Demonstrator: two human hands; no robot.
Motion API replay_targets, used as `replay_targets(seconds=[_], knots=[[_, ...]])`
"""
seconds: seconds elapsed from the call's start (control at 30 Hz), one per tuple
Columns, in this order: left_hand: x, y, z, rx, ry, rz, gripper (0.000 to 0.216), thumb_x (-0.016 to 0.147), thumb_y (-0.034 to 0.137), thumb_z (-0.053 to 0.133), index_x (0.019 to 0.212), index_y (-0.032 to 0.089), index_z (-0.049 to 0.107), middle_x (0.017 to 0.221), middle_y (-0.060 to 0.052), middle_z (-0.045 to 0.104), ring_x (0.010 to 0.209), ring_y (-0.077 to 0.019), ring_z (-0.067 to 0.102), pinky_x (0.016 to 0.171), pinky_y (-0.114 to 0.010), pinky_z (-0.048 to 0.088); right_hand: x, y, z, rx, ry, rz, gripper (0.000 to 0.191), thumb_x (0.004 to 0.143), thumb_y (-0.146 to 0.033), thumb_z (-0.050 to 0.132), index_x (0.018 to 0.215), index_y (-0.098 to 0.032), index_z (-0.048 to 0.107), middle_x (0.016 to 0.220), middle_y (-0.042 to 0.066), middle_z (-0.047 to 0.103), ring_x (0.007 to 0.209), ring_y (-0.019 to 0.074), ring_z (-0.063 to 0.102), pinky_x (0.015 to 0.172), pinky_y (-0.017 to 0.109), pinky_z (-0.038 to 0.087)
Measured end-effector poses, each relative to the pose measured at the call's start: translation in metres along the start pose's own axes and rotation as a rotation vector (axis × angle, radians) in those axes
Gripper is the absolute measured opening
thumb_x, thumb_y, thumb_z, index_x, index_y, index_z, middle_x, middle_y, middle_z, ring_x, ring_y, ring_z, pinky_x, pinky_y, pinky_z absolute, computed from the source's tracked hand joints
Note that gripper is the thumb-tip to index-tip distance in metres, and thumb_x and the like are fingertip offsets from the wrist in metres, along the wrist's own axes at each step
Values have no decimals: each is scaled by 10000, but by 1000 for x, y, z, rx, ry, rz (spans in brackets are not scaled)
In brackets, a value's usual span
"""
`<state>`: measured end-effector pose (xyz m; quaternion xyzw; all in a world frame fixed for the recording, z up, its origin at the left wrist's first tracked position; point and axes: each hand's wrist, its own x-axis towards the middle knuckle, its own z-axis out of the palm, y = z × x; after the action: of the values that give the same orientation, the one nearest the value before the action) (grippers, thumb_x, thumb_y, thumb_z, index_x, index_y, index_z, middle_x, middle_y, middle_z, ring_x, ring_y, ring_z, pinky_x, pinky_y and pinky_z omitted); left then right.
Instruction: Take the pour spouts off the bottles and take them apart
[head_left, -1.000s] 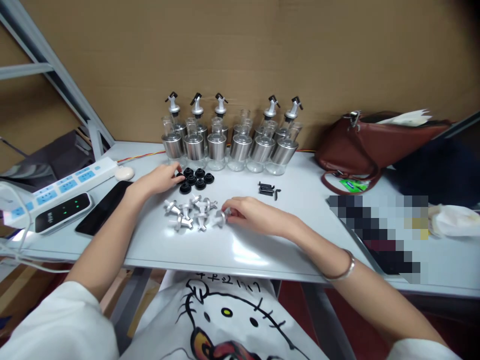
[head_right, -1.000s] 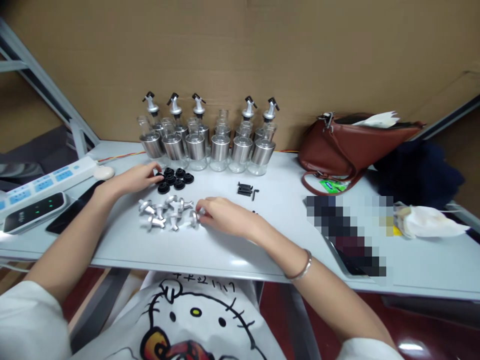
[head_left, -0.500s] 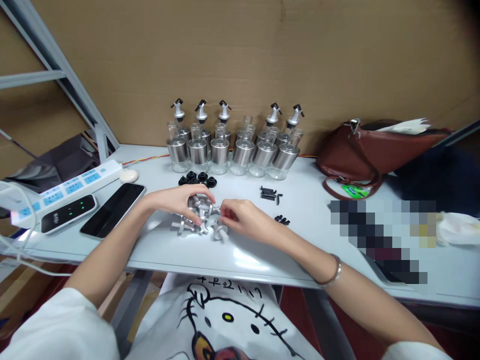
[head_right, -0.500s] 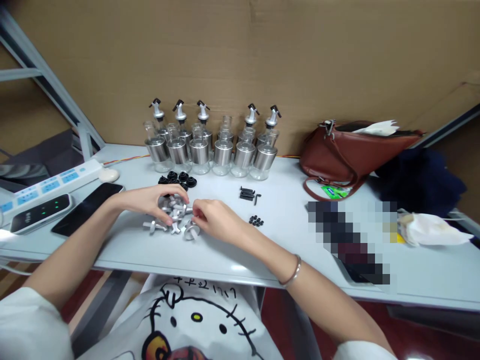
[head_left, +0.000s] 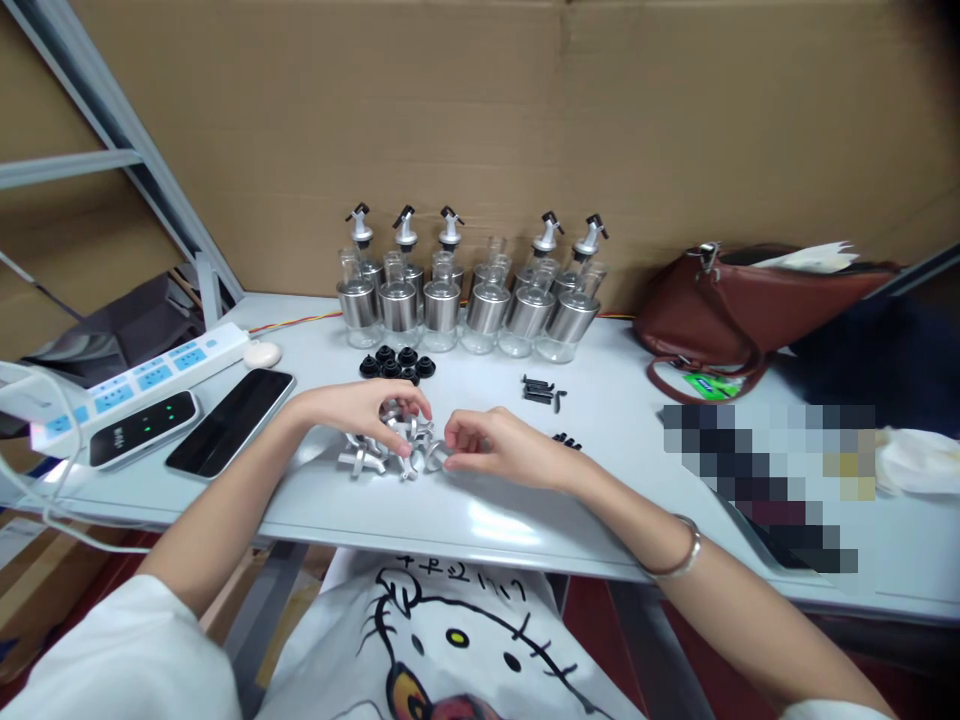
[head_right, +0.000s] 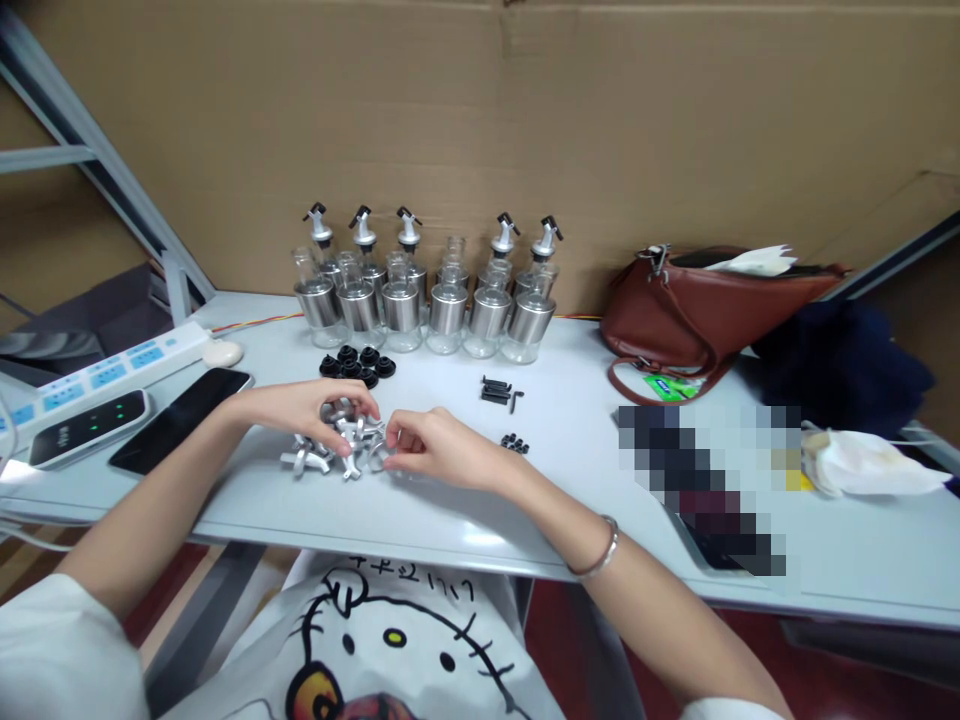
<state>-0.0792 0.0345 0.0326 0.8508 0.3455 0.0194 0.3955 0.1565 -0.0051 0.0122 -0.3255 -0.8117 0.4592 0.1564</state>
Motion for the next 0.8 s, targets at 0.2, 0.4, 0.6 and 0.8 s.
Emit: replay_targets(seconds=[0.2,0.4,0.6,0.8], knots=[[-9,-7,-6,28,-99,126,754,558,426,832,1212,257,496,1222,-63,509,1151,-270,496,981,-380,406,-2,-5,-1,17,-41,-2,137,775,-246,667,789,-178,550,679,-18,598,603,97,534,593,239,439],[-12,-14,-8,30,-186,202,806,583,366,831,1289,293,450,1287,-68,458,1231,-294,448,1044,-431,371,-2,-3,-1,15,-40,-46,168,780,-222,654,913,-171,564,812,13,635,712,112,570,699,261,479],[-9,-11,-5,32,-197,193,805,623,378,804,1318,289,407,1299,-73,434,1260,-302,410,1058,-451,348,-3,-4,-2,30,-64,-23,197,791,-229,634,963,-167,559,858,33,665,752,123,600,736,275,486],[-9,-8,-6,-3,-132,166,718,635,371,796,1274,288,478,1279,-62,481,1234,-286,441,1046,-425,360,-5,-6,-7,-38,-33,30,184,800,-271,632,929,-171,548,702,-11,609,626,110,534,601,249,432]])
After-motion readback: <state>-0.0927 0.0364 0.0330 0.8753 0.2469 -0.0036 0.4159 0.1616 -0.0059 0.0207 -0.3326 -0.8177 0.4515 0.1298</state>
